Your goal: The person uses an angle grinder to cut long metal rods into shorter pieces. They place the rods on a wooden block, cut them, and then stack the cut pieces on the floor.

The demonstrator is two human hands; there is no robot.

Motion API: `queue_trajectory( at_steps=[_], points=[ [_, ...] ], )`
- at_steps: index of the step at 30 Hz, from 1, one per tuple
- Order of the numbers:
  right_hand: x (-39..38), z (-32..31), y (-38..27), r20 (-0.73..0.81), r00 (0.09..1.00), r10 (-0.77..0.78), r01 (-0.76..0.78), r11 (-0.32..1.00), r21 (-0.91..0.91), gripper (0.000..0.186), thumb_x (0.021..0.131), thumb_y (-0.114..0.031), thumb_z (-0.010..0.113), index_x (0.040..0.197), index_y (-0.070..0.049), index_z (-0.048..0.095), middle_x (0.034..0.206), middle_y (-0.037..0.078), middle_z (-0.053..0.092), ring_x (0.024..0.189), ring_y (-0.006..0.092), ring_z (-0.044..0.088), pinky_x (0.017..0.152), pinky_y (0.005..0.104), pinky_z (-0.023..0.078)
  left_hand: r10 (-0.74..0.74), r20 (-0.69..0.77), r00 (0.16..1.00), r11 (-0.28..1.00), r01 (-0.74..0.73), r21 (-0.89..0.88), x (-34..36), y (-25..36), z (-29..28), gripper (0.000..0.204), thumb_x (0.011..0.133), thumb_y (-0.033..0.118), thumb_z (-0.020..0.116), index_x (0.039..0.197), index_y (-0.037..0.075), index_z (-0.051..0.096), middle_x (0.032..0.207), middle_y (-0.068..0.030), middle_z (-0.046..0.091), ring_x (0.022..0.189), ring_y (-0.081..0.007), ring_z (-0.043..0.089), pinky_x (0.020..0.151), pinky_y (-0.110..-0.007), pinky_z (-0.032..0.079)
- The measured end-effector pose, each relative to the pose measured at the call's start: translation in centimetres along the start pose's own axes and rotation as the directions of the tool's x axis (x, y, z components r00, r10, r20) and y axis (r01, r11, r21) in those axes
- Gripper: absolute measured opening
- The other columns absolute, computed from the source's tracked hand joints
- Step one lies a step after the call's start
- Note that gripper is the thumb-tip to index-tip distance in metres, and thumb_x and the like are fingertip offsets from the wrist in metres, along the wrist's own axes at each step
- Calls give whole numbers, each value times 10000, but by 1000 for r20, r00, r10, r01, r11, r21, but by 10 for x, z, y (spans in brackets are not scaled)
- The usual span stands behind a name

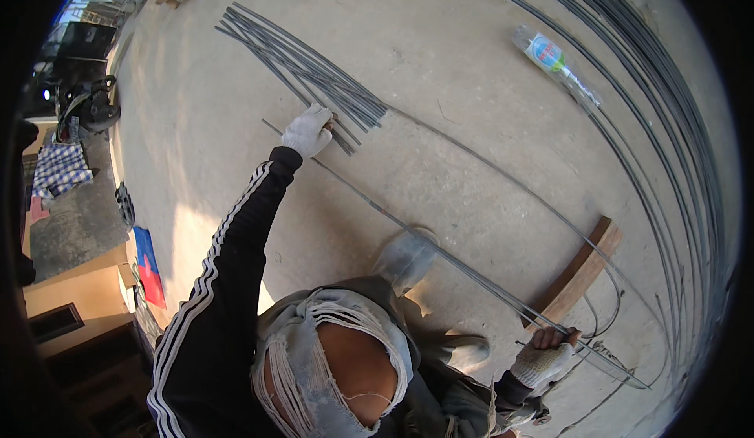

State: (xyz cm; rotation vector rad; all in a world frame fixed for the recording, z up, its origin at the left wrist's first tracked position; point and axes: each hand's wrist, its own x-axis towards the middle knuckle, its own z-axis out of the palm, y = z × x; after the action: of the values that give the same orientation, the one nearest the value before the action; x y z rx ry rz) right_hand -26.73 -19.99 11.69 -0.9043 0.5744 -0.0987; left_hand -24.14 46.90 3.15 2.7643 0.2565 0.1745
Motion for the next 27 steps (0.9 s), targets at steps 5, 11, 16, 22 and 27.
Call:
queue_trajectory(
  at_steps=[5,11,16,22,27],
  points=[
    [-1,13,-1,-9,1000,-10,9,999,-40,239,1112,-300,535,1017,-99,623,608,-51,338,507,80,287,445,271,234,-414,-129,901,901,385,-201,42,-7,38,195,899,158,620,1057,73,697,933,-182,685,979,-384,676,854,-449,538],
    [-4,22,1,-90,996,15,-18,999,-38,256,1114,-320,529,1021,-105,633,600,-52,347,506,83,304,454,265,255,-810,202,551,284,669,-687,93,-9,57,202,969,214,584,1010,73,723,760,-23,626,563,-146,618,465,-312,473],
    [-3,16,6,-65,996,52,-54,998,-29,297,1122,-342,507,1010,-105,646,599,-54,363,500,86,339,447,263,295,-846,241,477,81,561,-824,105,-4,62,129,926,181,626,906,64,678,743,-31,612,551,-157,561,430,-319,385],
    [-4,24,6,-79,994,72,-74,997,-24,284,1115,-334,526,951,-127,629,601,-52,376,492,78,313,446,256,277,-828,269,492,34,523,-852,137,0,63,124,937,168,608,915,69,679,749,-24,608,567,-140,542,444,-299,366],
    [-7,38,12,-122,991,52,-57,998,-40,317,1098,-345,565,860,-135,561,601,-53,398,479,75,302,432,252,262,-797,278,537,62,530,-846,174,2,75,170,976,201,614,951,60,704,791,-45,659,577,-132,560,442,-294,396]
  ],
)
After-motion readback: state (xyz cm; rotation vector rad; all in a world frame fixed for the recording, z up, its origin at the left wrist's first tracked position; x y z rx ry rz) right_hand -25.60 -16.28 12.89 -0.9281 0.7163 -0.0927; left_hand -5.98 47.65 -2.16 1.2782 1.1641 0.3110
